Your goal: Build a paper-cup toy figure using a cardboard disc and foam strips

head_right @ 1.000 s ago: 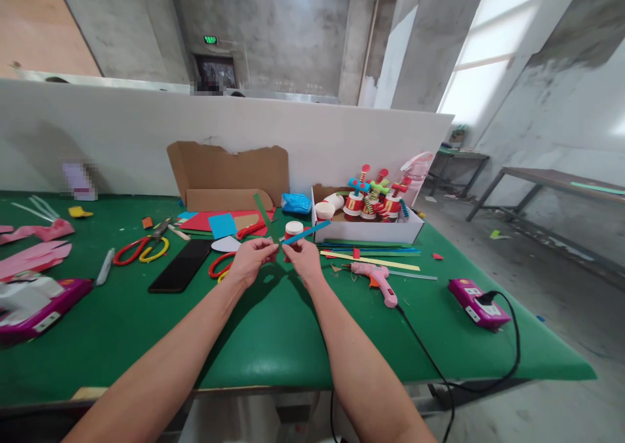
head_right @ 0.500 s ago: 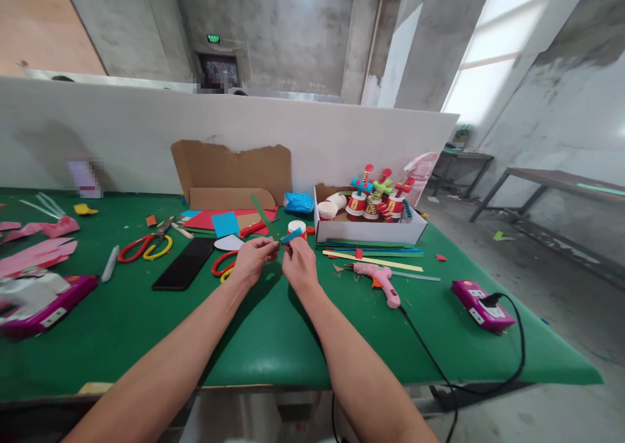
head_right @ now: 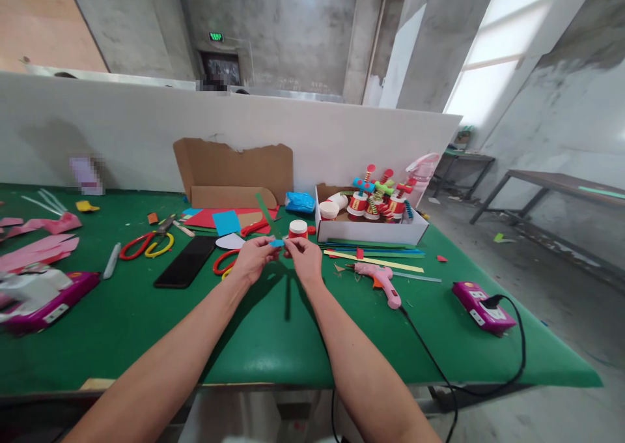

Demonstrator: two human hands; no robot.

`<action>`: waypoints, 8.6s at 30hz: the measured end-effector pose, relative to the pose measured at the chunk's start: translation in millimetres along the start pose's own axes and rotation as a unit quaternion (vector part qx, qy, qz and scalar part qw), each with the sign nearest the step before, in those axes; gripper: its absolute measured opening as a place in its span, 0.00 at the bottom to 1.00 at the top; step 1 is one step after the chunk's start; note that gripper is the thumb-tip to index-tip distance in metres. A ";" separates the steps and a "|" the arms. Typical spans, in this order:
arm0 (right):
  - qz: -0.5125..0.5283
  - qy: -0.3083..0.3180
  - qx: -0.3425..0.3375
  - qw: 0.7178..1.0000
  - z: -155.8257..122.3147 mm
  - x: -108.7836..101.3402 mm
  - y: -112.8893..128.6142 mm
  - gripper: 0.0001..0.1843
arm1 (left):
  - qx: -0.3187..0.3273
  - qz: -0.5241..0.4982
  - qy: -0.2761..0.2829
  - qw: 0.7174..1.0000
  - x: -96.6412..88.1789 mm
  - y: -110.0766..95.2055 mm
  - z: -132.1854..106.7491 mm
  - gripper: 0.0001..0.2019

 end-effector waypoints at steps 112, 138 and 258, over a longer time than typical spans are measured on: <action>0.311 -0.038 0.166 0.935 7.8 -4.0 -15.7 0.17 | 0.006 -0.135 -0.019 0.991 -20.4 -16.1 11.0 0.12; 0.247 0.023 0.138 0.959 3.2 6.4 -19.6 0.16 | -0.002 -0.114 0.026 0.993 -0.4 6.5 4.7 0.18; 0.203 0.033 0.198 0.958 1.7 -6.4 -30.0 0.17 | -0.014 0.077 0.055 0.995 10.1 16.6 3.0 0.16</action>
Point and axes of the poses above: each hand's wrist, its own z-axis towards the middle knuckle, its own x-axis out of the palm, y = z × x, the point moved 5 cm from there along z, towards the middle knuckle, and after that the axes turned 1 degree about x, right-handed, at the moved point
